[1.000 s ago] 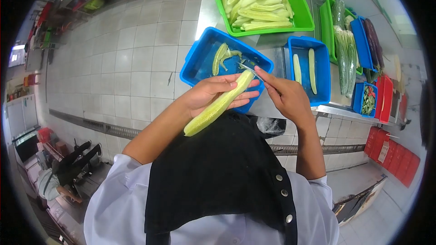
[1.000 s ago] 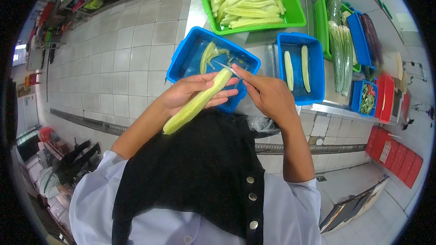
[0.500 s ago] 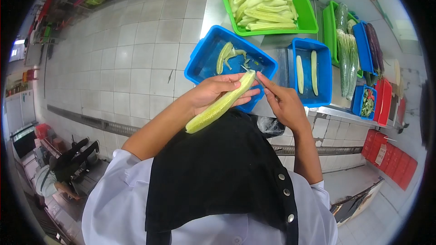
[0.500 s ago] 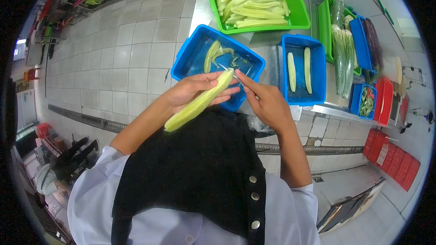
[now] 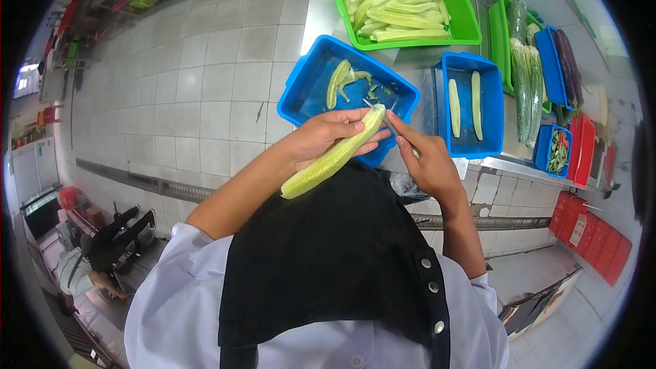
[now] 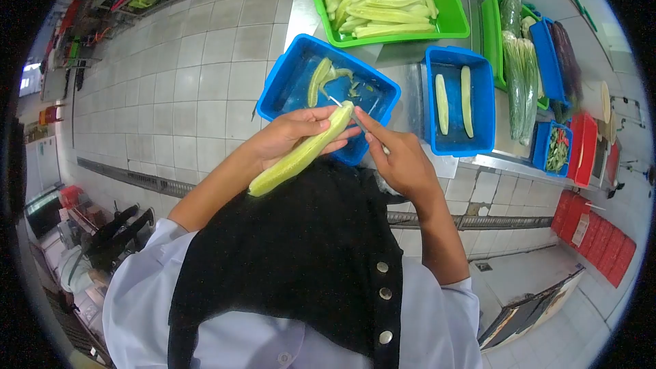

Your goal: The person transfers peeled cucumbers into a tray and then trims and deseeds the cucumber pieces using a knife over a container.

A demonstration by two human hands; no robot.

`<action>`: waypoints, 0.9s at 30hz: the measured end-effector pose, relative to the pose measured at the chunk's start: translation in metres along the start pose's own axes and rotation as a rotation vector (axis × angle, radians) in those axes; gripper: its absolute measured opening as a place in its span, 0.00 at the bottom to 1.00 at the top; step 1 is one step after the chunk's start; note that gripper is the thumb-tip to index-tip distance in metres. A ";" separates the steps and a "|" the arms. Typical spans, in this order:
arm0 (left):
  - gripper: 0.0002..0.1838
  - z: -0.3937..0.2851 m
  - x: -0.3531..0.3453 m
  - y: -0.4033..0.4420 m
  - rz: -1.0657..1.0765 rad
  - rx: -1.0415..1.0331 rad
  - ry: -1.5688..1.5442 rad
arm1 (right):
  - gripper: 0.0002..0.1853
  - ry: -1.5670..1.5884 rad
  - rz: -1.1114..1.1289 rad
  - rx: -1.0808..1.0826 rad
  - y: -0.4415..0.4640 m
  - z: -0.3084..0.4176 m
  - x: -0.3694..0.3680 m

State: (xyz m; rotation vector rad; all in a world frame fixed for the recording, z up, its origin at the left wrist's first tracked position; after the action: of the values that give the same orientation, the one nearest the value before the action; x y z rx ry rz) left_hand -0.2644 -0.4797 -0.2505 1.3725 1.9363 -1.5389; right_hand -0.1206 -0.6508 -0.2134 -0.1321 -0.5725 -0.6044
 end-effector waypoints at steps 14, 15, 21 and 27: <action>0.29 -0.002 0.002 0.000 -0.139 -0.046 0.004 | 0.26 0.051 -0.012 0.040 -0.007 0.017 -0.005; 0.29 -0.002 0.004 0.000 -0.142 -0.048 0.004 | 0.26 0.066 -0.008 0.017 -0.008 0.016 -0.006; 0.33 -0.003 0.002 0.001 -0.125 -0.066 0.064 | 0.25 0.071 0.019 -0.019 -0.013 0.014 -0.005; 0.32 -0.009 -0.005 -0.004 -0.139 -0.121 0.098 | 0.25 -0.006 -0.026 0.016 -0.013 0.022 -0.009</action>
State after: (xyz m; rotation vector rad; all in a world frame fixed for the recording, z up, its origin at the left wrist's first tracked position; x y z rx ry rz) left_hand -0.2623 -0.4739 -0.2410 1.3100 2.1871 -1.4110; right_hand -0.1445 -0.6510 -0.2004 -0.1117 -0.5859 -0.6252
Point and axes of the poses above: each hand's wrist, its own y-axis towards the middle knuckle, its own x-axis out of the back of the hand, z = x × y, the point moved 3 cm from there along y, towards the middle knuckle, and after that the axes turned 15 degrees about -z, right-handed, at the moved point
